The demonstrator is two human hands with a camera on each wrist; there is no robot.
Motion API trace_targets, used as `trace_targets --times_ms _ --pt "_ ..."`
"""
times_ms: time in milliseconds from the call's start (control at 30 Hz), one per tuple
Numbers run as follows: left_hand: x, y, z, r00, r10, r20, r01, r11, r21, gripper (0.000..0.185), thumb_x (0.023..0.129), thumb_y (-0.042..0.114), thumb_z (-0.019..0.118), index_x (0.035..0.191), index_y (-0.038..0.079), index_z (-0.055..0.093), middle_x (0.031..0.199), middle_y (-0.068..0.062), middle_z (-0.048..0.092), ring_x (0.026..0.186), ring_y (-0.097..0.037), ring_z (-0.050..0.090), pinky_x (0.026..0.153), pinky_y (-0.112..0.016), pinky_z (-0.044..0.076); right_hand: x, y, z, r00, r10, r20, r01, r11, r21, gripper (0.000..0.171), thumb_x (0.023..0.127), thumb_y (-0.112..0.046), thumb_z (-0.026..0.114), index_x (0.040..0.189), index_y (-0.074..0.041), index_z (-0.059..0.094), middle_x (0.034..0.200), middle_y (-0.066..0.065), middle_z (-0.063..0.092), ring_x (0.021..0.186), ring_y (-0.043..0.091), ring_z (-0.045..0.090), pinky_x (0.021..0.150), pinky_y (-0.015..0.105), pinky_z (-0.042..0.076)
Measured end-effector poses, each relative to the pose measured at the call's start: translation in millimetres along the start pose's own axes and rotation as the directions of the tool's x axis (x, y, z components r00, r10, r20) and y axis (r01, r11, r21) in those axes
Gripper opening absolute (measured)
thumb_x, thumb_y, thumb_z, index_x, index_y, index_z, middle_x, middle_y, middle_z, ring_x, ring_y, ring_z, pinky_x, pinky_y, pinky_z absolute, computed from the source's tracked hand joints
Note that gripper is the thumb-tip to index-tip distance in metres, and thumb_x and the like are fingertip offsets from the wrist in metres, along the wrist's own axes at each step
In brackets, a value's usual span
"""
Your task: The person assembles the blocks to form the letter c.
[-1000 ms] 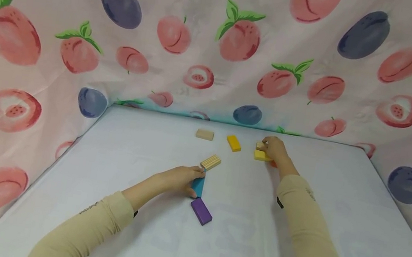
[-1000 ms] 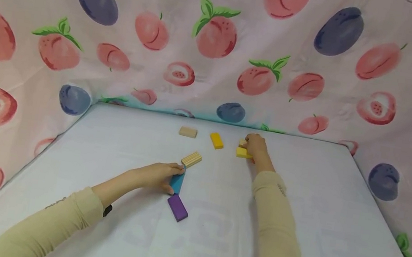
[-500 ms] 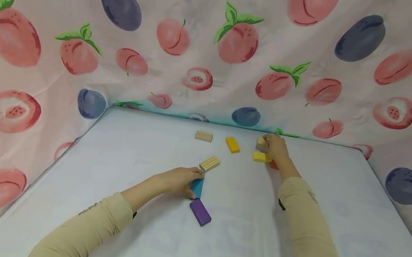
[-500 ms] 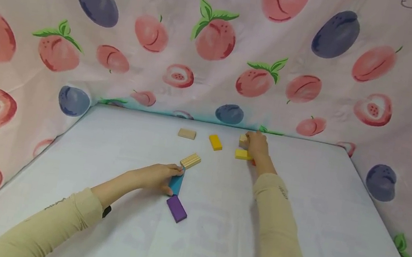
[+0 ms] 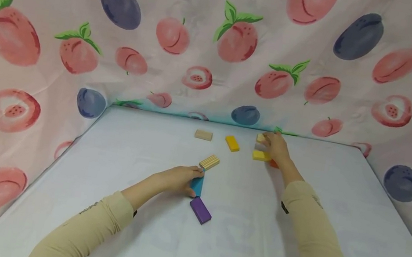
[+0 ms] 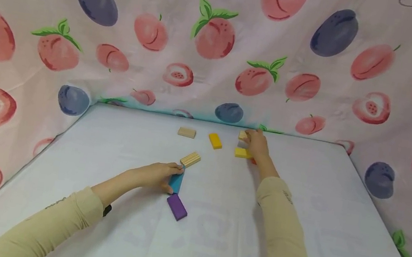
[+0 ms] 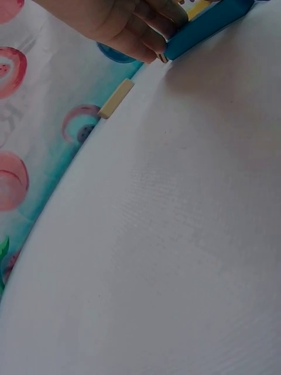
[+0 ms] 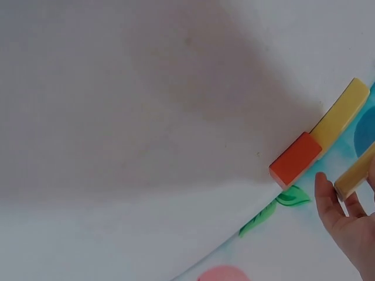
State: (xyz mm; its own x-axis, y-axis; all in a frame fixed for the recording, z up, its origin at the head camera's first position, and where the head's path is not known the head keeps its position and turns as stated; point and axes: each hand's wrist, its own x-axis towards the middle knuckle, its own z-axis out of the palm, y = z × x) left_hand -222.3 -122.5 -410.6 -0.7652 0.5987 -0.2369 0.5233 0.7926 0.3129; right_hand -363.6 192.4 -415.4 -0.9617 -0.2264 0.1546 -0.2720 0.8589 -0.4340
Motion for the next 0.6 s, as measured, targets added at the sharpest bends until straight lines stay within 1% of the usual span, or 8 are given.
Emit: trace_targets --times_ms 133,267,433,500,600 --pt "-0.1 -0.7 0.6 1.000 0.001 0.000 -0.001 1.000 0.001 0.069 0.085 0.033 0.069 0.141 0.004 0.041 0.150 -0.014 0.035 0.138 -0.030 0.036 0.113 -0.040 0.033 -2 -1 1 1.000 0.016 -0.027 -0.015 0.999 0.050 0.038 0.096 -0.012 0.053 0.129 0.007 0.051 0.130 0.038 0.041 0.117 0.051 0.046 0.099 0.058 0.041" --pt "-1.1 -0.2 0.3 1.000 0.001 0.008 -0.001 1.000 -0.009 0.069 0.085 0.032 0.069 0.141 0.003 0.041 0.150 -0.015 0.035 0.138 -0.030 0.036 0.113 -0.040 0.033 -5 -5 2 0.996 0.030 -0.080 -0.022 0.995 0.099 0.039 0.096 -0.016 0.054 0.129 0.006 0.051 0.128 0.035 0.043 0.113 0.050 0.048 0.097 0.058 0.043" --pt "-2.6 0.3 -0.5 1.000 -0.005 0.002 0.005 1.000 -0.016 0.068 0.085 0.031 0.069 0.141 0.003 0.042 0.150 -0.015 0.036 0.137 -0.030 0.037 0.112 -0.040 0.034 -9 -15 0 0.984 0.073 -0.161 -0.042 0.982 0.185 0.041 0.096 -0.020 0.055 0.129 0.004 0.051 0.124 0.034 0.043 0.111 0.049 0.047 0.096 0.059 0.043" --pt "-2.5 0.3 -0.7 1.000 -0.005 0.000 0.005 1.000 -0.016 0.069 0.085 0.031 0.069 0.141 0.004 0.042 0.150 -0.014 0.036 0.138 -0.030 0.036 0.112 -0.040 0.034 -10 -19 -1 0.977 0.093 -0.192 -0.046 0.971 0.235 0.041 0.094 -0.020 0.057 0.127 0.004 0.053 0.119 0.033 0.045 0.106 0.045 0.049 0.092 0.056 0.046" --pt "-1.9 0.0 -0.1 1.000 0.000 -0.001 0.000 1.000 -0.018 0.069 0.085 0.032 0.069 0.141 0.004 0.041 0.150 -0.014 0.035 0.138 -0.030 0.036 0.112 -0.040 0.034 -13 -22 -2 0.963 0.122 -0.239 -0.043 0.949 0.312 0.039 0.092 -0.017 0.061 0.123 0.005 0.057 0.113 0.031 0.048 0.092 0.038 0.052 0.079 0.044 0.050"
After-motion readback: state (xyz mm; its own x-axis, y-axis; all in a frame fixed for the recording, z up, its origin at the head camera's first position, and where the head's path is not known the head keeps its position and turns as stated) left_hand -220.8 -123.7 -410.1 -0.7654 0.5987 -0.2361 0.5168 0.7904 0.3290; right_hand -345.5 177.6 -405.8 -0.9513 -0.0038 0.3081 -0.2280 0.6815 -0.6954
